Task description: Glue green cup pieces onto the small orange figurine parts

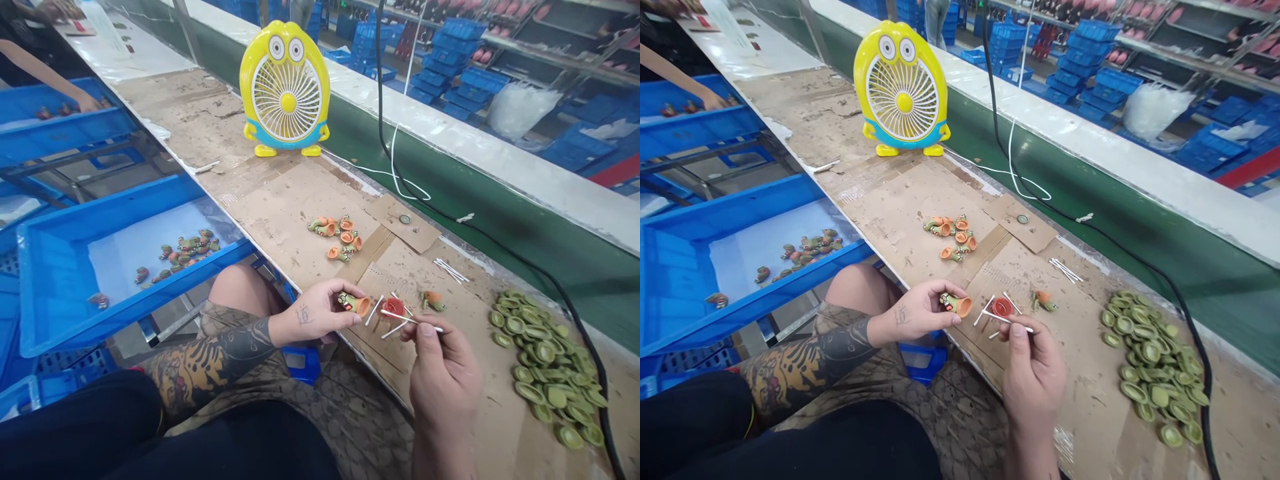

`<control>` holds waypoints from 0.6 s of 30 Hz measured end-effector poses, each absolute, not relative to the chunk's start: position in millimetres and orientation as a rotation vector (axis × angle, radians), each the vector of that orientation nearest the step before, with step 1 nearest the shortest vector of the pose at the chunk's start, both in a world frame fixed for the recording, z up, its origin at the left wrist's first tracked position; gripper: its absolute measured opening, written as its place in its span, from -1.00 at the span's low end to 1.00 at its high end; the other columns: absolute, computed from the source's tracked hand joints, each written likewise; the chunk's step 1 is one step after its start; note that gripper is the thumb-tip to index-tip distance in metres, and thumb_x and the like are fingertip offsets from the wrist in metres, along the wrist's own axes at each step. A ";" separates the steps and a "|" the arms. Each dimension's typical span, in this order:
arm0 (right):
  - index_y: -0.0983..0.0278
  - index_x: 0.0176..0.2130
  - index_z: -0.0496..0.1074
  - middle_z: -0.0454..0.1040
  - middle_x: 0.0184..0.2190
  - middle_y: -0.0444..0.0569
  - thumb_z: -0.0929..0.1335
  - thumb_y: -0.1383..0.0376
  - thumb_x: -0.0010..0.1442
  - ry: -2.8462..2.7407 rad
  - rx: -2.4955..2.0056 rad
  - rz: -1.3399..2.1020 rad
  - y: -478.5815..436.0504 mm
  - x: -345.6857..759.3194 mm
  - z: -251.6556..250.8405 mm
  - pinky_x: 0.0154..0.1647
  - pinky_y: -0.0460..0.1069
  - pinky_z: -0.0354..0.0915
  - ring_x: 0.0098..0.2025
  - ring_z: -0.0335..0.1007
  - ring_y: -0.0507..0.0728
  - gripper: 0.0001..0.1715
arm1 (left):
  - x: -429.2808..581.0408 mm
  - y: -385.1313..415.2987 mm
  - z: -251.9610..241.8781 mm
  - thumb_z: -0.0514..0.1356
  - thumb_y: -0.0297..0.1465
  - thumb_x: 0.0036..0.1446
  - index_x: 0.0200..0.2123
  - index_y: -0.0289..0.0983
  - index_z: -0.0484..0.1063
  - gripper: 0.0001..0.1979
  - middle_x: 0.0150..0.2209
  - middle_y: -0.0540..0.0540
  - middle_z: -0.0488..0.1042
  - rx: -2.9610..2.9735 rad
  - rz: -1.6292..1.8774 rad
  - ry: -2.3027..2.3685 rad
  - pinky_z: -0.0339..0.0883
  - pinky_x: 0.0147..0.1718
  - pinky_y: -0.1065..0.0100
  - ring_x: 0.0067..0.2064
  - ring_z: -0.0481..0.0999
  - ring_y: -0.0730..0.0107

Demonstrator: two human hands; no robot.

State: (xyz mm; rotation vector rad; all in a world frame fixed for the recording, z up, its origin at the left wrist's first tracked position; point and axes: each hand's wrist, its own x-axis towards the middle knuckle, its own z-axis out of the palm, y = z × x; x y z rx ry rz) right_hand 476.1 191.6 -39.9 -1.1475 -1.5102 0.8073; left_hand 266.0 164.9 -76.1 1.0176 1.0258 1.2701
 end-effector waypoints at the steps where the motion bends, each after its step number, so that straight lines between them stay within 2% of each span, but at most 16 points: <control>1: 0.24 -0.18 0.53 0.53 -0.39 -0.11 0.40 0.07 0.35 -1.516 -1.108 0.854 188.5 473.7 -38.3 -0.19 -0.03 0.36 -0.32 0.47 0.07 -0.72 | 266.6 164.4 -75.9 0.48 -0.26 0.05 0.01 -0.25 0.49 -0.52 -0.34 0.03 0.44 1.021 1.266 1.020 0.28 -0.52 0.46 -0.52 0.33 0.61; 8: 0.21 -0.16 0.54 0.53 -0.39 -0.12 0.39 0.09 0.37 -1.633 -1.073 0.936 184.3 468.7 -44.1 -0.21 -0.05 0.35 -0.32 0.47 0.05 -0.75 | 267.9 162.2 -76.8 0.48 -0.25 0.05 0.03 -0.24 0.49 -0.51 -0.37 0.04 0.43 1.004 1.231 0.940 0.25 -0.51 0.45 -0.54 0.31 0.62; 18: 0.25 -0.16 0.53 0.52 -0.37 -0.07 0.37 0.05 0.36 -1.622 -1.142 0.887 187.2 469.7 -45.1 -0.22 0.00 0.37 -0.30 0.46 0.11 -0.68 | 268.8 161.2 -68.5 0.49 -0.24 0.00 0.01 -0.31 0.51 -0.47 -0.35 0.00 0.45 0.996 1.206 0.917 0.25 -0.46 0.43 -0.45 0.36 0.53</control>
